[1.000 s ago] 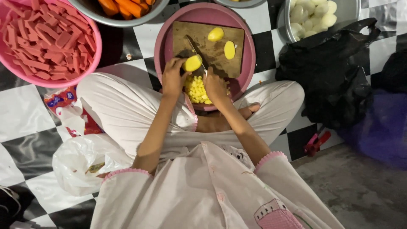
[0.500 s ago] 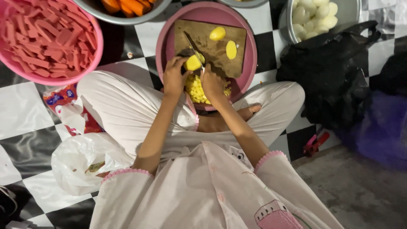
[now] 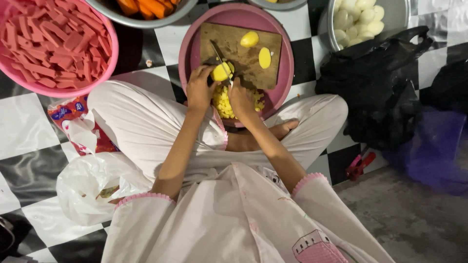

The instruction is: Dicing boiled potatoes into small cubes on a wooden cutting board while sitting on the floor.

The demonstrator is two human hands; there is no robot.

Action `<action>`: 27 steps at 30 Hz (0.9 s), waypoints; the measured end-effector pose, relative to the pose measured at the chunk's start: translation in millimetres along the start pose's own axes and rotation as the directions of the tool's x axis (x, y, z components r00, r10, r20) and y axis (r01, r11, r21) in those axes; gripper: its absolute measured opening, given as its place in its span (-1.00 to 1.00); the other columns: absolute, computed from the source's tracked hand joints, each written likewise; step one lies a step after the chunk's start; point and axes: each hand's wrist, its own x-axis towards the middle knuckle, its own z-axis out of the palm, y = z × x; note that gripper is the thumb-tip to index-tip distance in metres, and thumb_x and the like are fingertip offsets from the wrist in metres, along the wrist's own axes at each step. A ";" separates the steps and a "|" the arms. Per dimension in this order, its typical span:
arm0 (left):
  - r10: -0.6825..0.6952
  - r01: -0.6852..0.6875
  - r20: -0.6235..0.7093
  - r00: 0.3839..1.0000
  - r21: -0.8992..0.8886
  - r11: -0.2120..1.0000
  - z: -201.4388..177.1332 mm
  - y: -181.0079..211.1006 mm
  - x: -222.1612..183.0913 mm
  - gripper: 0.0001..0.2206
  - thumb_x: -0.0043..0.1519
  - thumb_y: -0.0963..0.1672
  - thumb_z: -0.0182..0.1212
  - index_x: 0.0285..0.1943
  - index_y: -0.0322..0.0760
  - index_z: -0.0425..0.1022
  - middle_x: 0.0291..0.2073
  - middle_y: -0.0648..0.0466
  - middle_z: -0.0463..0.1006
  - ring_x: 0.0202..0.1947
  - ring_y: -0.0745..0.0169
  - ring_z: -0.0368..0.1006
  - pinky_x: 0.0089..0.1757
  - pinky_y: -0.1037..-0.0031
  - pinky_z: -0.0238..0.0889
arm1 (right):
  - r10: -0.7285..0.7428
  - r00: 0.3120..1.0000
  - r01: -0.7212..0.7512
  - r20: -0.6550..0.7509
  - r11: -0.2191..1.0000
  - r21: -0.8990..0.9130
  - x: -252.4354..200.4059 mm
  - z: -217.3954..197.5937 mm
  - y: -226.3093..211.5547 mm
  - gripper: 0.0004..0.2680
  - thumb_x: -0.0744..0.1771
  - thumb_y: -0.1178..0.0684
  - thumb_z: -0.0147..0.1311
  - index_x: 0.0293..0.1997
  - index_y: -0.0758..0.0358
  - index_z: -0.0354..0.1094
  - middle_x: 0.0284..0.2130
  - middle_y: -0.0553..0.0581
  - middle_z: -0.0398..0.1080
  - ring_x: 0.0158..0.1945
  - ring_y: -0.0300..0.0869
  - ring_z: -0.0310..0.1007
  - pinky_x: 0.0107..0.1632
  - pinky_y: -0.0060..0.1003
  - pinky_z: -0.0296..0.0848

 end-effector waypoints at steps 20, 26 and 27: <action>-0.075 0.076 -0.009 0.997 0.026 0.997 -9.9 9.8 -4.5 -0.62 0.08 0.01 0.49 0.02 -0.01 0.49 -0.18 0.25 0.46 -0.02 0.16 0.49 -0.03 0.25 0.49 | -0.076 0.997 0.075 0.029 0.997 0.021 -26.8 -22.0 -11.5 -0.61 0.45 -0.12 -0.32 0.31 0.43 0.05 -0.24 0.63 0.47 -0.10 0.48 0.51 -0.07 0.38 0.45; -0.131 0.132 0.024 0.991 -0.041 0.990 3.7 -3.0 -1.9 -0.64 0.11 0.00 0.47 0.01 -0.04 0.46 -0.11 0.22 0.44 -0.05 0.06 0.55 -0.04 0.19 0.50 | -0.067 0.997 0.064 0.035 0.996 0.065 -13.7 -2.7 -11.2 -0.64 0.45 -0.07 -0.34 0.29 0.46 0.05 -0.25 0.62 0.48 -0.13 0.45 0.53 -0.08 0.37 0.47; -0.138 0.140 0.031 0.990 -0.071 0.988 3.4 -4.8 -0.3 -0.66 0.13 -0.02 0.48 -0.02 -0.07 0.46 -0.12 0.22 0.43 -0.07 0.04 0.57 -0.05 0.19 0.52 | -0.061 0.998 0.059 0.025 0.995 0.074 -3.8 9.8 -7.0 -0.63 0.45 -0.09 -0.33 0.29 0.45 0.05 -0.25 0.61 0.48 -0.13 0.45 0.53 -0.08 0.38 0.47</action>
